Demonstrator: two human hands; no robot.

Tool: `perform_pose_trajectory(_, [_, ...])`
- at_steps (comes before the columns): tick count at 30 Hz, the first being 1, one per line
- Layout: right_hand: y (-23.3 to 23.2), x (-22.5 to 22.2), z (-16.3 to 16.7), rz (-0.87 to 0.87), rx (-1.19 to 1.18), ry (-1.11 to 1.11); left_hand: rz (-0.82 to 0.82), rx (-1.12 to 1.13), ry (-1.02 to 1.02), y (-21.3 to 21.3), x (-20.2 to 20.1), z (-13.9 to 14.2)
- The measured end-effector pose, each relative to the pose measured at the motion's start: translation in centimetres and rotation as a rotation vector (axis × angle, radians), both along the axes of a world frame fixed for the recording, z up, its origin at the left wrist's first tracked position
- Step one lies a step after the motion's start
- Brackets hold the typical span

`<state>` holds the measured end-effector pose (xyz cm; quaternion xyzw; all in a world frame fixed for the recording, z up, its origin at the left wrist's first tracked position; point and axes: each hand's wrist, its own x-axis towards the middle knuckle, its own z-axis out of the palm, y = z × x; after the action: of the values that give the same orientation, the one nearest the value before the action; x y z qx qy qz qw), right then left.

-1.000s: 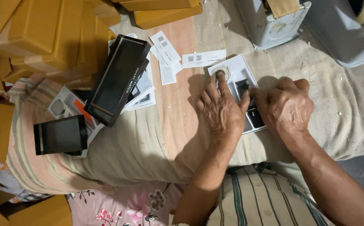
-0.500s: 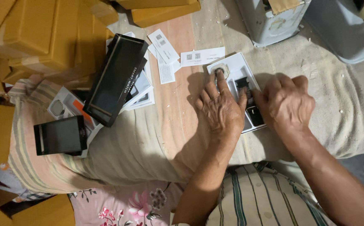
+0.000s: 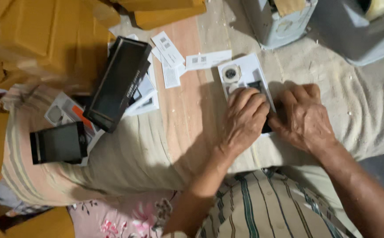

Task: The person assembles a smartwatch kit by placing the watch, charging cable, and strap into a white box. They then insert the box into a black outer sleeve, seal it with clear tape from a dispenser, and set the finished package aside.

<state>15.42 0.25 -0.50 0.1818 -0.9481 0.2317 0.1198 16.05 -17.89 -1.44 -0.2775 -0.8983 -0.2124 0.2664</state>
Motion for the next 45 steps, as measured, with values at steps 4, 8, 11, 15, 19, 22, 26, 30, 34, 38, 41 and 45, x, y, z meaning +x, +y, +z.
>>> perform_pose_trajectory(4, [0.3, 0.2, 0.0, 0.04, -0.068, -0.057, -0.194, -0.062, -0.028, -0.4, -1.5, -0.5])
perform_pose_trajectory(8, [0.2, 0.7, -0.5, 0.015, -0.134, -0.01, -0.302, -0.146, -0.055, -0.5, -2.4, -0.1])
perform_pose_trajectory(11, [0.1, 1.2, -0.8, 0.007, -0.154, 0.002, -0.329, -0.188, -0.162, -0.9, -3.1, 0.6])
perform_pose_trajectory(15, [0.2, 1.3, -1.2, -0.002, -0.216, 0.036, -0.356, -0.21, -0.149, -1.2, -3.9, 1.0])
perform_pose_trajectory(19, [0.2, 1.5, -1.3, -0.008, -0.258, 0.08, -0.331, -0.239, -0.189, -1.2, -4.8, 1.0])
perform_pose_trajectory(22, [0.1, 1.7, -1.2, -0.012, -0.264, 0.071, -0.358, -0.231, -0.218, -1.4, -4.8, 1.3])
perform_pose_trajectory(26, [0.2, 1.9, -0.9, -0.009, -0.298, 0.08, -0.419, -0.219, -0.166, -1.8, -4.7, 1.9])
perform_pose_trajectory(30, [0.2, 1.6, -1.2, -0.014, -0.3, 0.112, -0.403, -0.289, -0.186, -1.7, -5.2, 2.0])
perform_pose_trajectory(34, [0.2, 1.6, -1.7, -0.018, -0.286, 0.119, -0.344, -0.318, -0.25, -1.5, -5.5, 1.5])
perform_pose_trajectory(38, [0.1, 1.9, -1.5, -0.002, -0.309, 0.129, -0.308, -0.16, -0.194, -1.5, -4.8, 1.1])
perform_pose_trajectory(41, [0.3, 2.0, -1.1, 0.11, -0.256, 0.219, -0.32, -0.045, -0.234, -1.8, -4.4, 0.8])
perform_pose_trajectory(45, [0.2, 2.6, -1.1, 0.279, -0.114, 0.3, -0.311, 0.007, -0.235, -2.4, -3.9, 0.0])
